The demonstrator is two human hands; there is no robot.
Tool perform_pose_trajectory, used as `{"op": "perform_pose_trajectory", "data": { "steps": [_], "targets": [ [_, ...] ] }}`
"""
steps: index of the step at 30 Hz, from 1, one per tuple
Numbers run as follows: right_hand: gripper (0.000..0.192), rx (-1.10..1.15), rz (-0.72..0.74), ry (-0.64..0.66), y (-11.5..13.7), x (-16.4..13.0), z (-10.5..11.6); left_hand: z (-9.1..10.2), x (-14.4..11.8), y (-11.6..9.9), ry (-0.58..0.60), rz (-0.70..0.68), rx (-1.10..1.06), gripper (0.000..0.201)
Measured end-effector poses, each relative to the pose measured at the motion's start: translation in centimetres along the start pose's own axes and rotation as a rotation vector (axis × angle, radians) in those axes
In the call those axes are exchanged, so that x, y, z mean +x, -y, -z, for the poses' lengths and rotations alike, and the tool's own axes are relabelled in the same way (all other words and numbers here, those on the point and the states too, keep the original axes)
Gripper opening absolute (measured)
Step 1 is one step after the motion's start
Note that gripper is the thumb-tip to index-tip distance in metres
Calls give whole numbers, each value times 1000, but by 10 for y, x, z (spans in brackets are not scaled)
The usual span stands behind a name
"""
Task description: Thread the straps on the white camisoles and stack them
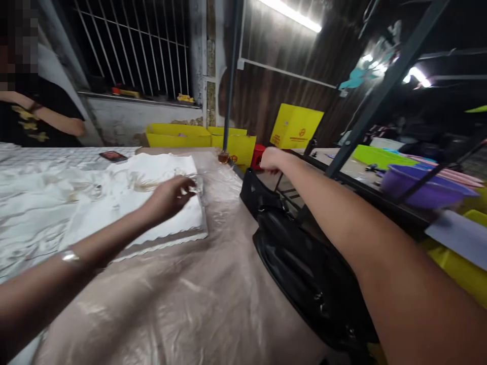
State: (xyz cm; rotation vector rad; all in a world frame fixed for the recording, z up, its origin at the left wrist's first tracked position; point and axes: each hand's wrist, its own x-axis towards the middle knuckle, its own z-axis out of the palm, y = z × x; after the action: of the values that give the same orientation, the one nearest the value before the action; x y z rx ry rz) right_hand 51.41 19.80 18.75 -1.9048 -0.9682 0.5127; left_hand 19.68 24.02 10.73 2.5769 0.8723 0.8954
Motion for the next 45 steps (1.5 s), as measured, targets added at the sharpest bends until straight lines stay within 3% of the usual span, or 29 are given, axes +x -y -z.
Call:
{"op": "perform_pose_trajectory", "data": {
  "steps": [3,5,7,9,13,18,22,28,32,36,41,45],
  "targets": [
    [14,-205,-151,119,-33,-5,16,-76,43,-53,88,-192,-81,27],
    [24,-305,-183,178,-49,-9,15,-114,65,-77,167,-259,-86,37],
    [30,-376,-164,192,-59,-10,11,-138,81,-88,245,-295,-79,45],
    [30,-412,-116,174,-63,-9,6,-150,92,-88,262,-302,-53,49],
    [20,-391,-53,171,-64,-7,-2,-152,108,-75,195,-315,2,50],
    [17,-355,-52,284,-55,-8,-3,-149,121,-63,211,-334,-22,27],
    [15,-551,-10,362,-48,-12,-5,-158,124,-55,196,-326,-117,16],
    [29,-858,63,166,-48,-17,-10,-159,123,-44,195,-421,-195,18],
    [23,-1006,114,36,-52,-18,-4,-153,113,-30,206,-503,-206,20],
    [27,-1116,159,-36,-49,-22,0,-150,103,-23,156,-496,-207,15],
    [28,-1272,314,112,-34,-26,-14,-150,103,-34,141,-472,-164,17],
    [22,-1275,231,241,-32,-12,-35,-148,102,-38,146,-444,-153,19]
  ]
}}
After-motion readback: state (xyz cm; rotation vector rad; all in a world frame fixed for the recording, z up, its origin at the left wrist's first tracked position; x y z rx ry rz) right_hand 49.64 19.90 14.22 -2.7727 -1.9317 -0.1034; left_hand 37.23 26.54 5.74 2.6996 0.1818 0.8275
